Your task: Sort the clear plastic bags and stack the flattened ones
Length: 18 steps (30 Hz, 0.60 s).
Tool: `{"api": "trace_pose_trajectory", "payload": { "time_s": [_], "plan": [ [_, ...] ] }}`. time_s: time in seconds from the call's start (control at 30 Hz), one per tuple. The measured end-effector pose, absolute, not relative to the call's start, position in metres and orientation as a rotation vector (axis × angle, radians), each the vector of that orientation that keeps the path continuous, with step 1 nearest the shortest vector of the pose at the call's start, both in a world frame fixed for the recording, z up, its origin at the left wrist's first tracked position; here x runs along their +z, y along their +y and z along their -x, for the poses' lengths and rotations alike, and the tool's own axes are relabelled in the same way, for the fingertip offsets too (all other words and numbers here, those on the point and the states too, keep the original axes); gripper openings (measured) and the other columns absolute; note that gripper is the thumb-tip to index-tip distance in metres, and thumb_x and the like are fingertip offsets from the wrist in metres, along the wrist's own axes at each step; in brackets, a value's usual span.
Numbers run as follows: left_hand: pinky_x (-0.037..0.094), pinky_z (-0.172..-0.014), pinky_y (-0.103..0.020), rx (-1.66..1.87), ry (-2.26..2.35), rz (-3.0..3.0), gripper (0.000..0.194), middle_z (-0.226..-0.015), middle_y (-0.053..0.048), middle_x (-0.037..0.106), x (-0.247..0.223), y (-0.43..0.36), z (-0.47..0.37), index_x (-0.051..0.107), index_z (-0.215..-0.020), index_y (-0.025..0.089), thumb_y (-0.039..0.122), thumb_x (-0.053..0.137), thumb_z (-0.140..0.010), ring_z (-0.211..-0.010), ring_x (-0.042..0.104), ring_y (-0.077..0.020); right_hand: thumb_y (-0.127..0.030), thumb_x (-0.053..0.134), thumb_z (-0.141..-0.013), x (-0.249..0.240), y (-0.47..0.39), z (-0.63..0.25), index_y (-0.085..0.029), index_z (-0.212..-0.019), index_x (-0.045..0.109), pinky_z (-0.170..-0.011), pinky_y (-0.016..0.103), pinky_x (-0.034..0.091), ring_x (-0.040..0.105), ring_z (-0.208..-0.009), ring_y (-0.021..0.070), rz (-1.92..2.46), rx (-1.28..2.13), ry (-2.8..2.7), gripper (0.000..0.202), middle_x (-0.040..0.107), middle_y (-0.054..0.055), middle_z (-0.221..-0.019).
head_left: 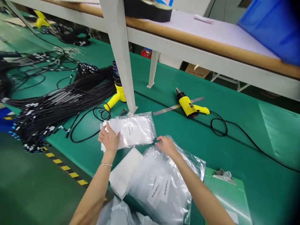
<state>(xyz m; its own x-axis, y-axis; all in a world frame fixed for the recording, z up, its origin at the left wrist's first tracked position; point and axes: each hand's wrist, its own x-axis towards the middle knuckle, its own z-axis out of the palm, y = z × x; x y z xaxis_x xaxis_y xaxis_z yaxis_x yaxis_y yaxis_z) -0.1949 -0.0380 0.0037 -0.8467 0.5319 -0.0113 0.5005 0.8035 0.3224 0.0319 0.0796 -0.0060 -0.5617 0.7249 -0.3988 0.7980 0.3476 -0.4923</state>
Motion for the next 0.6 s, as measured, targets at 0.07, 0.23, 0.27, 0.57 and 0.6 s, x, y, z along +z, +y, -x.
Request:
{"api": "trace_pose_trajectory", "payload": {
  "time_s": [0.07, 0.23, 0.27, 0.57, 0.6],
  "plan": [
    [0.024, -0.091, -0.053, 0.416, 2.850, -0.911, 0.064, -0.131, -0.023, 0.025, 0.004, -0.058, 0.166, 0.019, -0.136, 0.009, 0.038, 0.044, -0.085, -0.117, 0.025, -0.0406, -0.034, 0.062, -0.077, -0.005, 0.052, -0.058, -0.016, -0.102, 0.057, -0.087, 0.041, 0.038, 0.052, -0.097, 0.0239, -1.366, -0.964, 2.453, 0.031, 0.058, 0.008, -0.098],
    [0.034, -0.080, -0.044, 0.245, 2.467, -1.185, 0.041, -0.104, -0.012, 0.047, -0.019, -0.120, 0.087, 0.054, -0.108, 0.017, 0.044, 0.057, -0.077, -0.099, 0.043, -0.0316, -0.042, 0.070, -0.067, -0.016, 0.008, -0.077, -0.013, -0.117, 0.048, -0.087, 0.045, 0.035, 0.043, -0.107, 0.0330, -1.402, -0.833, 2.382, 0.062, 0.049, 0.015, -0.114],
    [0.034, -0.080, -0.043, 0.230, 2.418, -1.202, 0.040, -0.104, -0.012, 0.048, -0.024, -0.127, 0.076, 0.054, -0.107, 0.016, 0.042, 0.058, -0.076, -0.099, 0.043, -0.0314, -0.043, 0.068, -0.069, -0.018, 0.004, -0.076, -0.013, -0.117, 0.048, -0.088, 0.046, 0.035, 0.043, -0.108, 0.0322, -1.404, -0.819, 2.378, 0.060, 0.049, 0.014, -0.115],
    [0.036, -0.086, -0.041, 0.354, 2.100, -1.127, 0.049, -0.110, -0.015, 0.056, -0.030, -0.119, 0.058, 0.039, -0.119, 0.010, 0.029, 0.056, -0.077, -0.102, 0.054, -0.0286, -0.036, 0.055, -0.085, -0.021, 0.004, -0.076, -0.015, -0.110, 0.053, -0.087, 0.047, 0.042, 0.054, -0.099, 0.0235, -1.284, -0.986, 2.388, 0.033, 0.056, 0.007, -0.108],
    [0.037, -0.084, -0.040, 0.372, 2.052, -1.108, 0.049, -0.106, -0.014, 0.060, -0.027, -0.117, 0.060, 0.042, -0.118, 0.011, 0.031, 0.058, -0.075, -0.098, 0.056, -0.0286, -0.035, 0.055, -0.085, -0.020, 0.005, -0.079, -0.015, -0.107, 0.055, -0.087, 0.047, 0.042, 0.054, -0.099, 0.0232, -1.260, -1.027, 2.403, 0.030, 0.057, 0.007, -0.107]
  ]
}}
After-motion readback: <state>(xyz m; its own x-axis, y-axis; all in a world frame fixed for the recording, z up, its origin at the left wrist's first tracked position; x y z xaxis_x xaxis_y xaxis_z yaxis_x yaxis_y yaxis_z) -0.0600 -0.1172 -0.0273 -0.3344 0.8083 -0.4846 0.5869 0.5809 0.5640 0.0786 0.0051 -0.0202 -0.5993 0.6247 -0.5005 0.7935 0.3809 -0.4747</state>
